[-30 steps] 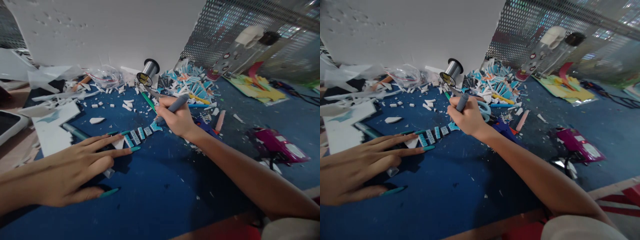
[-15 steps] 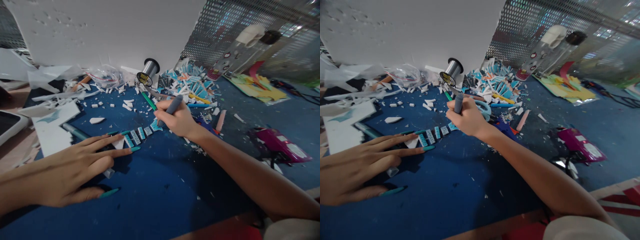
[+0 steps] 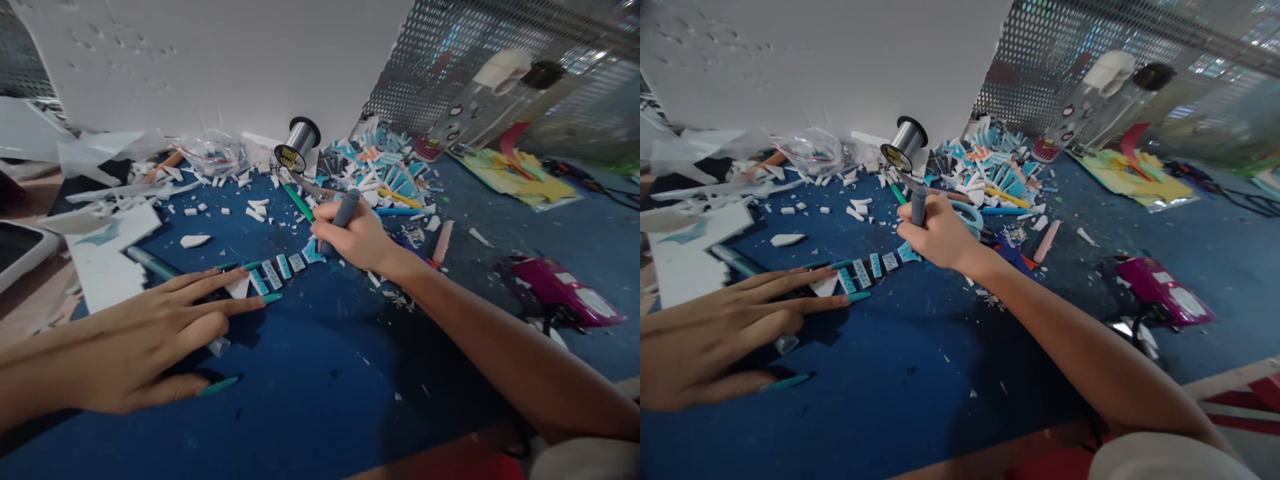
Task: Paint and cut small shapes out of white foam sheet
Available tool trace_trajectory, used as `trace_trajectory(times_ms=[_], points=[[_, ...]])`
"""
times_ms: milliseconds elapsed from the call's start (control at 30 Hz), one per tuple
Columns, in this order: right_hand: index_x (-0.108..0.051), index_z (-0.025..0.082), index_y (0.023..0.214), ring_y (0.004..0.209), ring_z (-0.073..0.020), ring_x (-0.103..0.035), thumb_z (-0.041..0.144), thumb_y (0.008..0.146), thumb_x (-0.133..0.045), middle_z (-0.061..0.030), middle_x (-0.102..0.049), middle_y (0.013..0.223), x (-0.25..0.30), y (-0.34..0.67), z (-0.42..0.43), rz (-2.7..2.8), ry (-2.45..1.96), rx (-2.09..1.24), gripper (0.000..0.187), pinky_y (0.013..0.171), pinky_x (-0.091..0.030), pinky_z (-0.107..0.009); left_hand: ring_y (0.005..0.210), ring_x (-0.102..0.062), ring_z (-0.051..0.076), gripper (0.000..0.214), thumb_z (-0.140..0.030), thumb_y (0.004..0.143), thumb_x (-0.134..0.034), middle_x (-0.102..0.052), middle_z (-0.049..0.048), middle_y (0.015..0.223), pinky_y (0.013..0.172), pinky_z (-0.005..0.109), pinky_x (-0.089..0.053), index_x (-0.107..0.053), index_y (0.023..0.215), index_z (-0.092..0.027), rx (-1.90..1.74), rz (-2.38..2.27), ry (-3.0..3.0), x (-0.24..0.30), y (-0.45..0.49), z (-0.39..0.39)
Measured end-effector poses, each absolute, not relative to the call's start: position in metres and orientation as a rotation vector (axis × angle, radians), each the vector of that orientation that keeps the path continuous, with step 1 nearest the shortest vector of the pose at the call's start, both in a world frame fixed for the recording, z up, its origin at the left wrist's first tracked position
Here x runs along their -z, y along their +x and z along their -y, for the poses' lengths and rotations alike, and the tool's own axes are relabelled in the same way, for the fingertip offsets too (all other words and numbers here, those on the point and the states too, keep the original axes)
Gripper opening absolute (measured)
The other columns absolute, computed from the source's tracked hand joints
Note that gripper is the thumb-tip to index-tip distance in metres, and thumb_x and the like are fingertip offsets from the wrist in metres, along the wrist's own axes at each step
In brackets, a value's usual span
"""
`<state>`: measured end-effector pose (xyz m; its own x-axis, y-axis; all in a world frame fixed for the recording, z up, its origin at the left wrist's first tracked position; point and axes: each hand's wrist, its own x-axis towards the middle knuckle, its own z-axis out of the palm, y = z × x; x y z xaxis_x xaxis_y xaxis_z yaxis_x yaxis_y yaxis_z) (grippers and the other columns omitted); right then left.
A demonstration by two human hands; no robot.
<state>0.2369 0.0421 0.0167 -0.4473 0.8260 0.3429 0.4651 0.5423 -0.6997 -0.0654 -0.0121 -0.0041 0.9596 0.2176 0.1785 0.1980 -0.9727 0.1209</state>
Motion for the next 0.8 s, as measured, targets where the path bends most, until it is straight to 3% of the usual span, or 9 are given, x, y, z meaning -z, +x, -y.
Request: trace_trajectory(times_ms=[433, 667, 800], points=[[-0.028, 0.022, 0.05, 0.048, -0.0085, -0.031, 0.015, 0.081, -0.052, 0.0055, -0.03, 0.048, -0.014, 0.231, -0.035, 2.022, -0.961, -0.688, 0.04, 0.05, -0.026, -0.029, 0.157, -0.014, 0.026, 0.047, -0.045, 0.094, -0.059, -0.044, 0.0029, 0.159, 0.115, 0.044, -0.042, -0.05, 0.134, -0.022, -0.193, -0.306, 2.967, 0.005, -0.07, 0.01], [-0.028, 0.023, 0.051, 0.046, -0.0091, -0.033, 0.016, 0.083, -0.052, 0.0055, -0.03, 0.048, -0.008, 0.232, -0.04, 2.011, -0.954, -0.634, 0.041, 0.05, -0.029, -0.029, 0.157, -0.016, 0.027, 0.029, -0.044, 0.094, -0.06, -0.043, 0.0016, 0.16, 0.115, 0.043, -0.042, -0.057, 0.113, -0.022, -0.178, -0.317, 2.944, 0.003, -0.069, 0.011], [-0.028, 0.023, 0.051, 0.045, -0.0092, -0.033, 0.016, 0.085, -0.052, 0.0057, -0.03, 0.047, -0.008, 0.232, -0.039, 2.002, -0.922, -0.612, 0.041, 0.049, -0.029, -0.029, 0.156, -0.018, 0.027, 0.03, -0.045, 0.096, -0.058, -0.044, 0.0029, 0.159, 0.115, 0.044, -0.042, -0.056, 0.114, -0.022, -0.167, -0.31, 2.948, 0.003, -0.068, 0.01]])
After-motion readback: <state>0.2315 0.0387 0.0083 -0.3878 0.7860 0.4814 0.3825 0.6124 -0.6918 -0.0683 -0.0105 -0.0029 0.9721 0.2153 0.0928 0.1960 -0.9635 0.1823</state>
